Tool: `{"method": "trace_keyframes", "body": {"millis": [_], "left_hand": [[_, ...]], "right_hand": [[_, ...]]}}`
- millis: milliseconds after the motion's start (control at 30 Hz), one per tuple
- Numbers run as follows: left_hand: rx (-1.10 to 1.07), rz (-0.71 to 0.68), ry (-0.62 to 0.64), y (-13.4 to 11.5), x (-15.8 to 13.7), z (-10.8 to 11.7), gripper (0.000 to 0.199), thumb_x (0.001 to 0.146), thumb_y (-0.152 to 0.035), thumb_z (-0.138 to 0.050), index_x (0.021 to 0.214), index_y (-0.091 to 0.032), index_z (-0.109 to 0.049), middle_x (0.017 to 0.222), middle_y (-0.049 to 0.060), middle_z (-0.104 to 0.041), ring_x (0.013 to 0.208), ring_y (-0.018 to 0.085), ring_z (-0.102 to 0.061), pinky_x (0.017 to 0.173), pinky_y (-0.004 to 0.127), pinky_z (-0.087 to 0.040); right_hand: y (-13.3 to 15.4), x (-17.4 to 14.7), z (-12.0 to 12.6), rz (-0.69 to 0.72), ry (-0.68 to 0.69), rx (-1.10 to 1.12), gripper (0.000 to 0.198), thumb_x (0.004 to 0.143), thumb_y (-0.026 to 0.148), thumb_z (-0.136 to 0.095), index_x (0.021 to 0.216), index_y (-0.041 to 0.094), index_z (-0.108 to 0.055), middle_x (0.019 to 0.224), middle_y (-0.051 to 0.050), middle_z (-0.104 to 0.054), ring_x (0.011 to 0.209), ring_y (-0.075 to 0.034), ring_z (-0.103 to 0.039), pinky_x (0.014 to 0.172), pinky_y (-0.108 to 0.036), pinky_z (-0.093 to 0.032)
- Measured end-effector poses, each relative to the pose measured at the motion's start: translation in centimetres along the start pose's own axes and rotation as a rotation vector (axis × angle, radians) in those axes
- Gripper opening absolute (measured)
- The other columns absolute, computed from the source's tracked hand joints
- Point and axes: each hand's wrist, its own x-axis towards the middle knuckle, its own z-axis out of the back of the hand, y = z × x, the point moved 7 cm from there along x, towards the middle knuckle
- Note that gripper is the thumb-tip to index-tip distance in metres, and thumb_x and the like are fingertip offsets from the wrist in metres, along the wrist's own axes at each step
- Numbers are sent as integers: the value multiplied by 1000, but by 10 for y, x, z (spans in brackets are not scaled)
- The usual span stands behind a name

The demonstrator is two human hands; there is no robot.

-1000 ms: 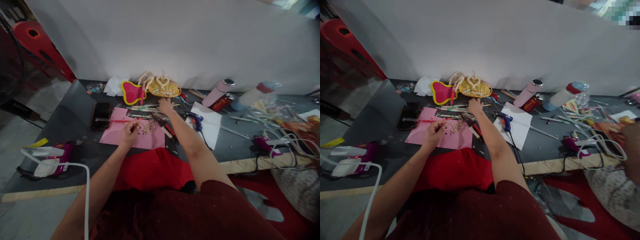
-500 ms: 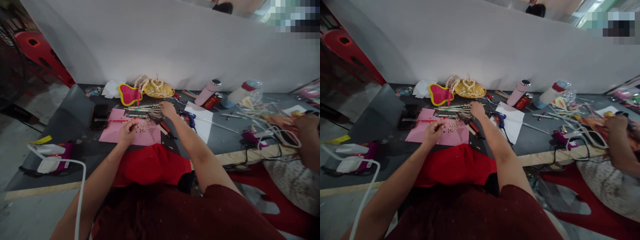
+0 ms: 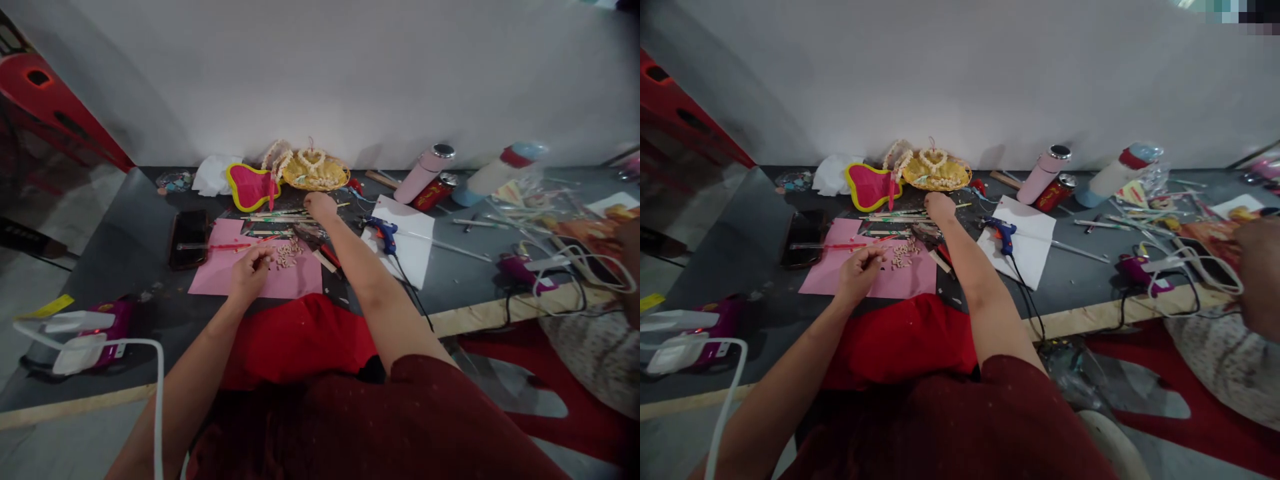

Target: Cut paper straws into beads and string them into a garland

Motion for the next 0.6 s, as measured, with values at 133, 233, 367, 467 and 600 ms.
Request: {"method": "trace_keyframes", "body": {"millis": [133,233,367,467,600], "left_hand": [[7,5,3,-2,0,0,17,78,-24,-57,90,-17,-67,78,4,-69,64,13,-59,61,25,-46],[-42,27,-21,-2,0,1,16,77,-24,-57,88,-17,-67,78,3,-68,64,12,-58,60,23,-46],[-206,104,-18,4,1,0,21,78,-29,-59,93,-17,-66,79,3,-67,59,9,-54,54,20,-42],[-280,146,13,6,0,-1,25,78,-33,-61,95,-16,-67,81,4,-67,52,7,-48,48,19,-38],[-331,138,30,2,-1,-1,25,77,-34,-63,93,-16,-67,77,3,-66,49,6,-43,46,19,-34]], "right_hand": [[3,-10,2,-14,-17,-5,26,89,26,-45,105,21,-65,112,-12,-66,98,-26,-63,82,-36,-48],[18,-29,15,92,-145,50,29,93,25,-37,111,20,-58,116,-12,-62,98,-23,-61,84,-34,-46],[52,-69,33,347,-165,220,22,91,22,-39,98,18,-59,101,-8,-65,93,-19,-58,83,-29,-43],[73,-112,46,502,-131,397,17,89,20,-42,90,17,-58,89,-4,-64,82,-16,-57,76,-26,-41],[84,-166,46,541,-89,557,16,88,20,-41,88,20,-57,84,-2,-62,78,-15,-55,72,-25,-41]]}}
